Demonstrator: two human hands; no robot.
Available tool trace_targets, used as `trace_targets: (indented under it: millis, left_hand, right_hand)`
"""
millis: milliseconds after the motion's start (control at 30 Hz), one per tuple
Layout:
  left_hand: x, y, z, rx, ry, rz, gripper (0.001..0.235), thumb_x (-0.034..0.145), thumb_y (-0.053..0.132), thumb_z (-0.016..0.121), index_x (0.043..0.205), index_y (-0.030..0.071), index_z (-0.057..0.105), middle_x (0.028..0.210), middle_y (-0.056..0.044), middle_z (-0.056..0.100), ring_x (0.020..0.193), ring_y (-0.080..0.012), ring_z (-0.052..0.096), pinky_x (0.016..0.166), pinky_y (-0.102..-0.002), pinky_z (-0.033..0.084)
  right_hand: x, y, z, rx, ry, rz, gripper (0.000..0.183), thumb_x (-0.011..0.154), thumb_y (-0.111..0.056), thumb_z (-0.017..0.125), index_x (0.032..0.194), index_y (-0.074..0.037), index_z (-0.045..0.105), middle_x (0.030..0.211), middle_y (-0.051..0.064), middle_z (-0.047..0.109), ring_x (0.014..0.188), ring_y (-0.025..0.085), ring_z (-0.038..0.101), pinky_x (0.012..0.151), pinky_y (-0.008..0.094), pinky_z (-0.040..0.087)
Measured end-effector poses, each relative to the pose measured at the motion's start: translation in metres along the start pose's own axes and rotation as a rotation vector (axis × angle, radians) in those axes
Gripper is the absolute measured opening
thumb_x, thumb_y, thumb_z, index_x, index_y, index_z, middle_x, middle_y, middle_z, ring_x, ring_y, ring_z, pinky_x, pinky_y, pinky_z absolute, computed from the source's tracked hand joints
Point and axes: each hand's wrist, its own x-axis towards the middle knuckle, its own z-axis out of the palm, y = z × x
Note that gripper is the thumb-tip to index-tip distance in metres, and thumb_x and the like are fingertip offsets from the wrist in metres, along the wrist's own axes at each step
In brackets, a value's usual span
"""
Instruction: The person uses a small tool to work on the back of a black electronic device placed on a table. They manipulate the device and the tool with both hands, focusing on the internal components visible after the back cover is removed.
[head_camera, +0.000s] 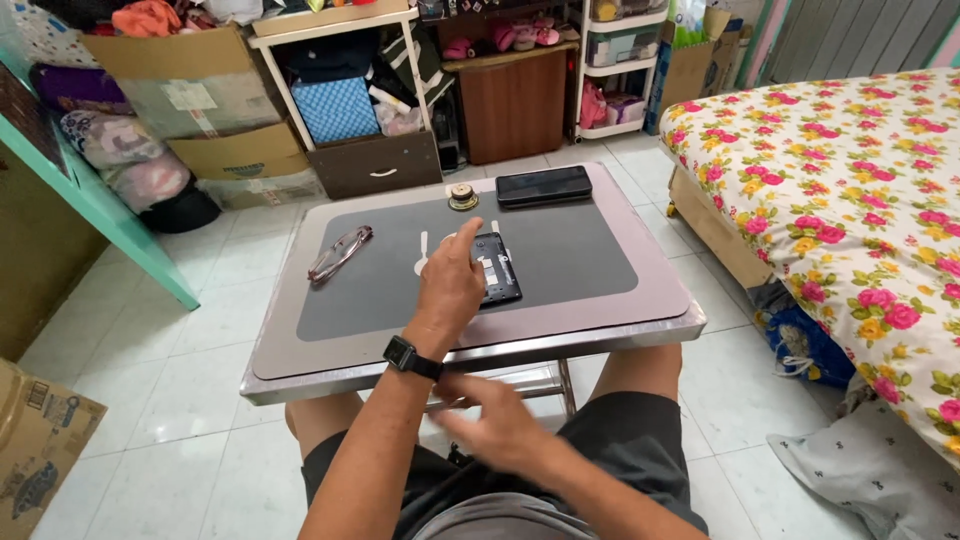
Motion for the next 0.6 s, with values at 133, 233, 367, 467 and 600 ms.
trace_targets:
  millis: [133,233,367,467,600]
  left_hand:
    - [-0.001,-0.004,-0.002,0.021,0.001,0.004,0.065,0.095,0.002,0.061,0.156,0.021,0.053,0.104,-0.013,0.069,0.089,-0.0393,0.066,0.078,-0.056,0.053]
    - [0.001,-0.011,-0.001,0.066,0.027,0.084,0.069,0.093,0.004,0.07,0.159,0.019,0.054,0.112,-0.016,0.077,0.104,-0.0388,0.078,0.088,-0.054,0.064]
    - [0.004,-0.011,-0.003,-0.018,-0.055,0.073,0.066,0.098,0.002,0.064,0.161,0.02,0.055,0.109,-0.017,0.08,0.101,-0.0416,0.079,0.089,-0.055,0.064]
    - [0.005,-0.015,-0.001,-0.06,-0.14,0.06,0.07,0.098,0.001,0.064,0.163,0.021,0.052,0.103,-0.015,0.08,0.099,-0.0415,0.079,0.089,-0.055,0.063]
    - [0.003,0.004,-0.018,0.044,-0.121,0.094,0.078,0.09,0.006,0.076,0.163,0.015,0.05,0.102,-0.018,0.081,0.099,-0.0398,0.079,0.087,-0.056,0.064]
  right_hand:
    - [0.022,0.038,-0.038,-0.079,0.104,-0.055,0.025,0.092,-0.019,0.074,0.112,-0.01,0.085,0.1,-0.001,0.088,0.084,0.009,0.075,0.082,0.028,0.059]
    - [0.063,0.071,-0.076,-0.211,0.5,-0.258,0.015,0.088,-0.023,0.084,0.1,-0.014,0.087,0.084,0.011,0.084,0.084,0.033,0.083,0.08,0.043,0.063]
    - [0.13,0.107,-0.11,-0.453,0.665,-0.244,0.02,0.099,-0.03,0.079,0.113,-0.017,0.085,0.108,0.007,0.084,0.107,0.03,0.079,0.096,0.043,0.06]
    - [0.149,0.128,-0.11,-0.458,0.517,-0.098,0.03,0.1,-0.042,0.076,0.12,-0.019,0.083,0.12,0.005,0.082,0.118,0.029,0.075,0.106,0.044,0.057]
    - [0.144,0.115,-0.109,-0.493,0.36,0.011,0.04,0.1,-0.046,0.074,0.129,-0.02,0.081,0.131,0.006,0.079,0.126,0.032,0.072,0.11,0.047,0.055]
